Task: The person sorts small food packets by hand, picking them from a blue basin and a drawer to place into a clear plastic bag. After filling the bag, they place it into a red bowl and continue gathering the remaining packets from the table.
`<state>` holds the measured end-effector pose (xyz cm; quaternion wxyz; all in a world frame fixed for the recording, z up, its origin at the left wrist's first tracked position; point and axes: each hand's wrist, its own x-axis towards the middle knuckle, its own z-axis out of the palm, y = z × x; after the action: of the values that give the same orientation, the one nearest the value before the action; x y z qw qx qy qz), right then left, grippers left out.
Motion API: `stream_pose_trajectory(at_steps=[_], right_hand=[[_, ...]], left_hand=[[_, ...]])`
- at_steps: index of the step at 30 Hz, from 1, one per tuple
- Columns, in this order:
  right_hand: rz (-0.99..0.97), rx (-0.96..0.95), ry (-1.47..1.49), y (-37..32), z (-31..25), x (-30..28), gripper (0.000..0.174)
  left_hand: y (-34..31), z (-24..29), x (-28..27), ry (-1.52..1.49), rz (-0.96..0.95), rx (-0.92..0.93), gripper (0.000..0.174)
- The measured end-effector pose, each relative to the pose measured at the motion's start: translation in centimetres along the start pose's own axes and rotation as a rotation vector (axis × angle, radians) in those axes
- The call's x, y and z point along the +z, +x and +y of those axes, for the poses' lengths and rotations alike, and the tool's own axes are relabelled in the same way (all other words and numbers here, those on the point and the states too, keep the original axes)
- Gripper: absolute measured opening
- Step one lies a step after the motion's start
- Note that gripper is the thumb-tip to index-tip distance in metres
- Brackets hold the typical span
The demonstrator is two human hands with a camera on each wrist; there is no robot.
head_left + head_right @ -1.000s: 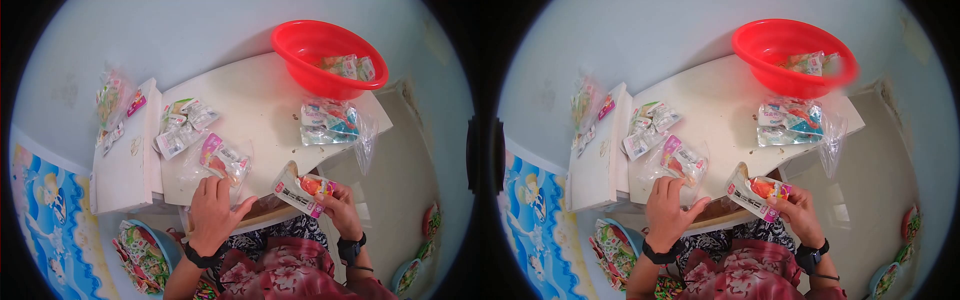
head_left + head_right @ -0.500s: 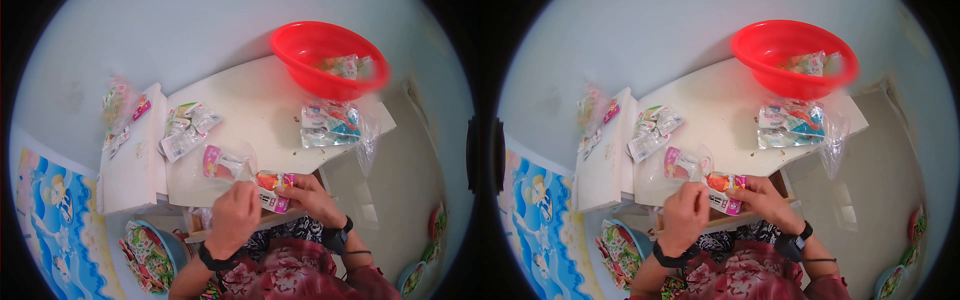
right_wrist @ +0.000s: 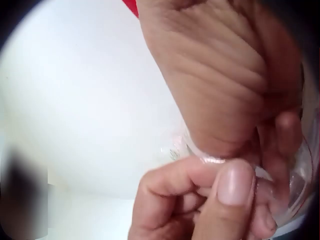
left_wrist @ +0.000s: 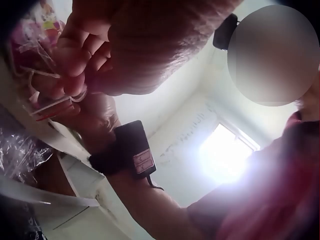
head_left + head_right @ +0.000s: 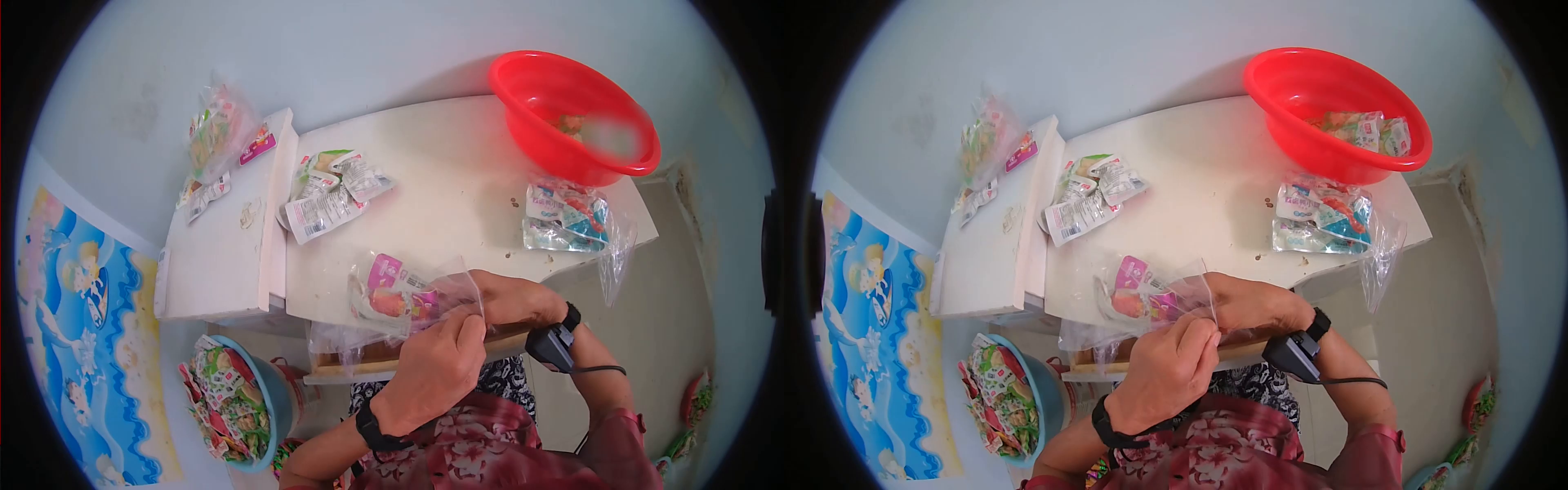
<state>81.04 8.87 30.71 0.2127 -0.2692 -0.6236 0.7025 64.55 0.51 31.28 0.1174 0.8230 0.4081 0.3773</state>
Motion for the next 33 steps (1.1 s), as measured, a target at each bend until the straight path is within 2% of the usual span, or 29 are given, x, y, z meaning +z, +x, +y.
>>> stream_pose_trajectory(at_steps=[1, 4, 7, 8, 11, 13, 16, 19, 22, 25, 28, 33], right_hand=[[0.016, -0.004, 0.07, 0.1, 0.0, 0.4, 0.03], [0.017, -0.033, -0.335, 1.2, 0.3, 0.3, 0.032], [-0.023, -0.163, -0.541, 0.9, 0.9, 0.4, 0.031], [-0.024, -0.146, -0.566, 0.9, 1.0, 0.1, 0.032], [0.002, -0.097, -0.712, 1.2, 1.0, -0.8, 0.032], [0.036, -0.065, -0.903, 1.7, 0.9, -0.6, 0.029], [0.129, -0.037, -1.06, 2.3, 0.9, 0.2, 0.025], [0.274, -0.021, -1.046, 2.2, 1.9, 1.1, 0.024], [0.349, 0.066, -0.96, 1.5, 1.3, 1.8, 0.023], [0.273, -0.098, -1.039, 1.0, 1.8, 0.9, 0.02], [0.176, -0.012, -1.0, 0.5, 0.1, -0.4, 0.014], [0.441, 0.053, -0.933, 1.0, -1.2, -1.1, 0.014]], left_hand=[[-0.3, -0.2, 0.0, -0.005, -0.01, -0.008, 0.012], [-0.6, -0.6, -0.7, -0.047, -0.054, -0.011, 0.012], [-0.7, -0.4, -2.0, -0.135, -0.041, -0.037, 0.013], [-0.8, -0.5, -2.4, -0.166, -0.026, -0.05, 0.014], [0.3, -3.2, -4.5, 0.038, 0.133, 0.018, 0.016], [2.3, -5.3, -6.7, 0.274, 0.084, -0.063, 0.02], [4.5, -9.0, -8.2, 0.328, -0.064, 0.038, 0.029], [4.1, -11.4, -8.2, 0.044, -0.373, -0.211, 0.036], [3.7, -11.7, -8.1, 0.115, -0.455, -0.225, 0.033], [3.5, -12.9, -8.2, -0.433, -0.52, -0.611, 0.022], [2.9, -15.3, -7.5, -0.516, -0.377, -0.553, 0.014], [2.7, -16.9, -6.3, -0.762, -0.191, -0.576, 0.013]])
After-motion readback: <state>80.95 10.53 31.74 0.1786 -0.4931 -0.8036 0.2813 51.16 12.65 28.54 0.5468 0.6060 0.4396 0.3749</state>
